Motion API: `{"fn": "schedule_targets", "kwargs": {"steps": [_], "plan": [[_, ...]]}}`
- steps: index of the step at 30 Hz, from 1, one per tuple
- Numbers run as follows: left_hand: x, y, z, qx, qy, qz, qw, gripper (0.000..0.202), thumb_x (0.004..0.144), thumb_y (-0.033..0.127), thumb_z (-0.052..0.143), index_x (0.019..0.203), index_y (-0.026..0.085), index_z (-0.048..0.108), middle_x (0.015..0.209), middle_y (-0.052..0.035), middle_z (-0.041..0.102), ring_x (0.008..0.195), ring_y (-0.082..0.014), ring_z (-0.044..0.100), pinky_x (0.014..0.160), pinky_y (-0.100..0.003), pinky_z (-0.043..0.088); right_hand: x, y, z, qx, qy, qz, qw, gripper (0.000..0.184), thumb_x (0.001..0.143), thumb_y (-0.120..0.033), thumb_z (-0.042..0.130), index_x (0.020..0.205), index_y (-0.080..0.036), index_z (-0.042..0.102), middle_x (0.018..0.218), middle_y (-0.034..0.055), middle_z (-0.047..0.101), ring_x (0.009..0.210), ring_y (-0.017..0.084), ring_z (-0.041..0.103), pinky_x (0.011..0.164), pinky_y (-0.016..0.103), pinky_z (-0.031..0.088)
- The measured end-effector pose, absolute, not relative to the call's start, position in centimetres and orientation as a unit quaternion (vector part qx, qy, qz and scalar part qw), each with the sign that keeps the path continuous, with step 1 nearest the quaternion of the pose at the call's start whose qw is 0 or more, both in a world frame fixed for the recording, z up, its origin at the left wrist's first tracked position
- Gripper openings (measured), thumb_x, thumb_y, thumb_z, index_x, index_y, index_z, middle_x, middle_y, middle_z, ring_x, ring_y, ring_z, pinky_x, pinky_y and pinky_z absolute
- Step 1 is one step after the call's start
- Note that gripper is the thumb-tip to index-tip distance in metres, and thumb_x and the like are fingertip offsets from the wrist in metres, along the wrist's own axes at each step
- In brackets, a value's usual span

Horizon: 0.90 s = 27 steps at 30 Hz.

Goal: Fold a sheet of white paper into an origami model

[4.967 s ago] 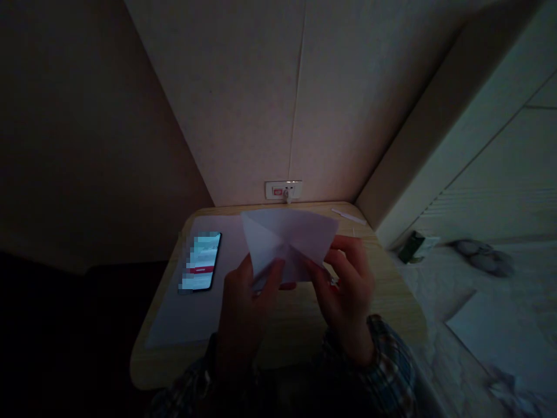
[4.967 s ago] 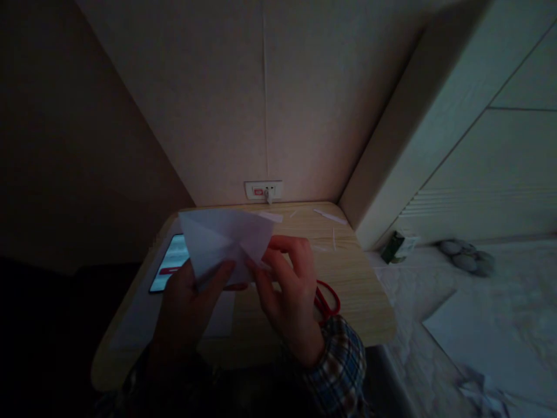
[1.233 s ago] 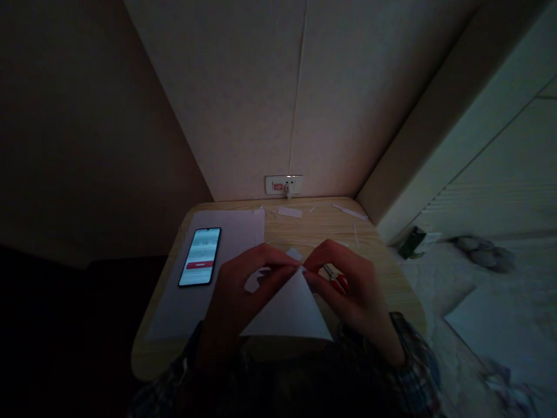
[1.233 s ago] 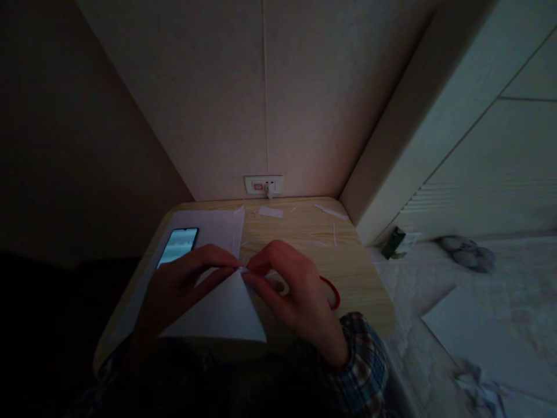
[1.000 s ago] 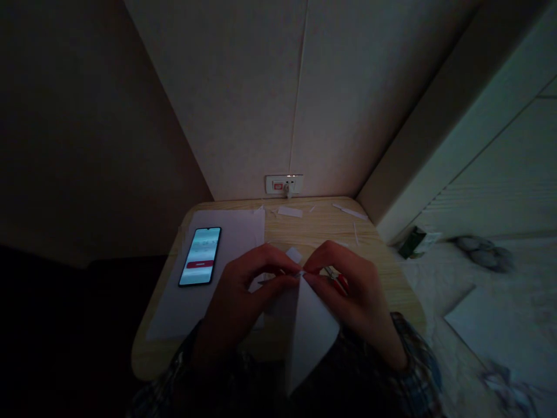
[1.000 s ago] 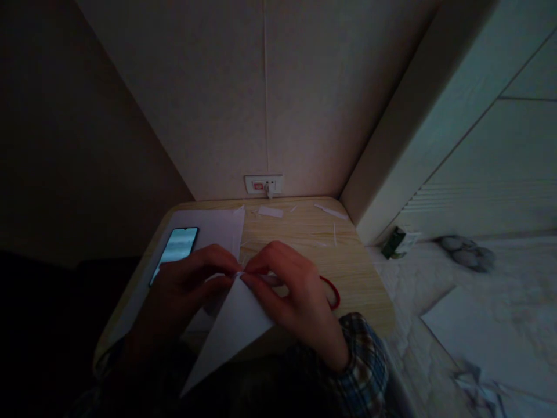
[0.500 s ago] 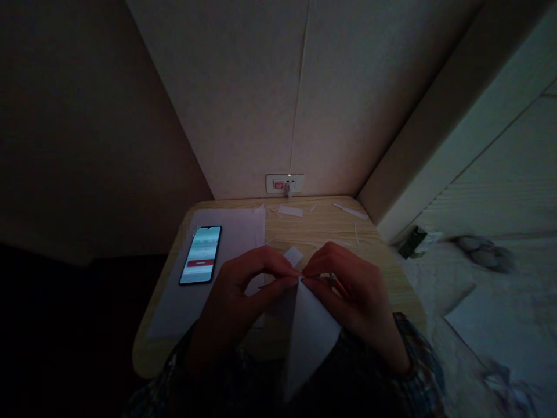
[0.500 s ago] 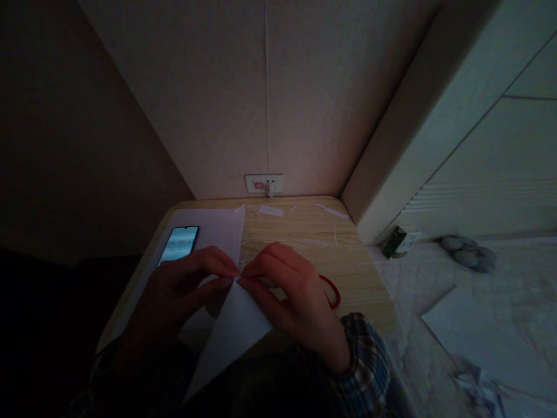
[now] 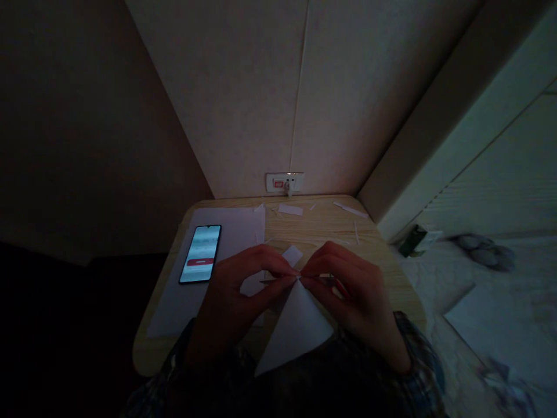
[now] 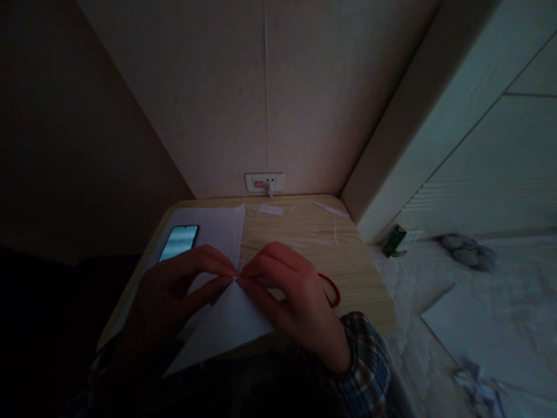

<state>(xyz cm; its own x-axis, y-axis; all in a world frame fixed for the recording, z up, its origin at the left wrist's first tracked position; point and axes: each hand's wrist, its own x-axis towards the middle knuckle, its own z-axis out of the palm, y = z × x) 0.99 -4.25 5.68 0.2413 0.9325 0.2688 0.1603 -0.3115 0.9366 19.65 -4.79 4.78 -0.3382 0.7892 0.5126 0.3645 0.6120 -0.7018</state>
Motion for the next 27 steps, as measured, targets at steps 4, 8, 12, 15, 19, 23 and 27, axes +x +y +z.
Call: {"fn": "schedule_targets", "kwargs": {"steps": [4,8,12,15,19,23,27], "plan": [[0.7,-4.2,5.5,0.668,0.393,0.457,0.437,0.016,0.081,0.008,0.07,0.077,0.023,0.077,0.076,0.0013,0.073,0.072,-0.014,0.067,0.065,-0.023,0.051,19.7,-4.9,4.8,-0.375,-0.771,0.256,0.447,0.01,0.09,-0.016,0.067,0.081,-0.021,0.064,0.075,-0.0004,0.064,0.068,0.014,0.061,0.059,0.025,0.046],[0.8,-4.3,5.5,0.662,0.391,0.463,0.441,0.016,0.081,0.007,0.069,0.08,0.022,0.076,0.076,0.0017,0.071,0.073,-0.0128,0.066,0.066,-0.021,0.051,19.6,-4.9,4.9,-0.391,-0.749,0.291,0.449,0.009,0.09,-0.018,0.067,0.082,-0.022,0.064,0.075,-0.0017,0.065,0.068,0.013,0.061,0.061,0.024,0.047],[0.9,-4.3,5.1,0.609,0.385,0.442,0.534,0.016,0.083,0.013,0.071,0.09,0.025,0.077,0.088,0.0032,0.074,0.083,-0.0108,0.069,0.074,-0.017,0.052,19.4,-4.7,4.8,-0.443,-0.675,0.36,0.468,0.011,0.086,-0.019,0.069,0.076,-0.021,0.064,0.07,-0.002,0.064,0.066,0.013,0.058,0.06,0.024,0.045],[0.9,-4.3,4.7,0.551,0.371,0.438,0.606,0.022,0.082,0.021,0.076,0.101,0.03,0.075,0.1,0.0046,0.076,0.094,-0.0119,0.071,0.081,-0.016,0.053,19.1,-4.1,4.5,-0.463,-0.57,0.461,0.499,0.016,0.08,-0.026,0.075,0.07,-0.021,0.063,0.063,-0.003,0.06,0.061,0.013,0.054,0.054,0.024,0.042],[1.0,-4.1,4.4,0.518,0.389,0.436,0.625,0.024,0.083,0.024,0.075,0.106,0.031,0.073,0.102,0.0039,0.077,0.089,-0.0128,0.073,0.074,-0.017,0.056,18.8,-3.5,3.7,-0.449,-0.482,0.554,0.509,0.027,0.071,-0.04,0.083,0.069,-0.021,0.063,0.062,-0.0035,0.059,0.056,0.012,0.052,0.049,0.023,0.038],[1.4,-4.1,4.0,0.483,0.381,0.468,0.634,0.024,0.079,0.016,0.077,0.099,0.029,0.073,0.093,0.006,0.077,0.075,-0.0101,0.073,0.062,-0.014,0.055,18.5,-3.4,3.0,-0.445,-0.463,0.571,0.511,0.031,0.07,-0.045,0.083,0.072,-0.021,0.063,0.064,-0.0032,0.061,0.055,0.011,0.053,0.049,0.022,0.038],[1.6,-4.5,3.8,0.478,0.39,0.496,0.611,0.021,0.078,0.009,0.074,0.088,0.027,0.076,0.079,0.0082,0.075,0.071,-0.0077,0.07,0.065,-0.012,0.053,18.3,-3.5,3.0,-0.443,-0.452,0.572,0.521,0.031,0.071,-0.044,0.082,0.073,-0.021,0.062,0.064,-0.0033,0.062,0.058,0.012,0.055,0.051,0.022,0.04]]}}
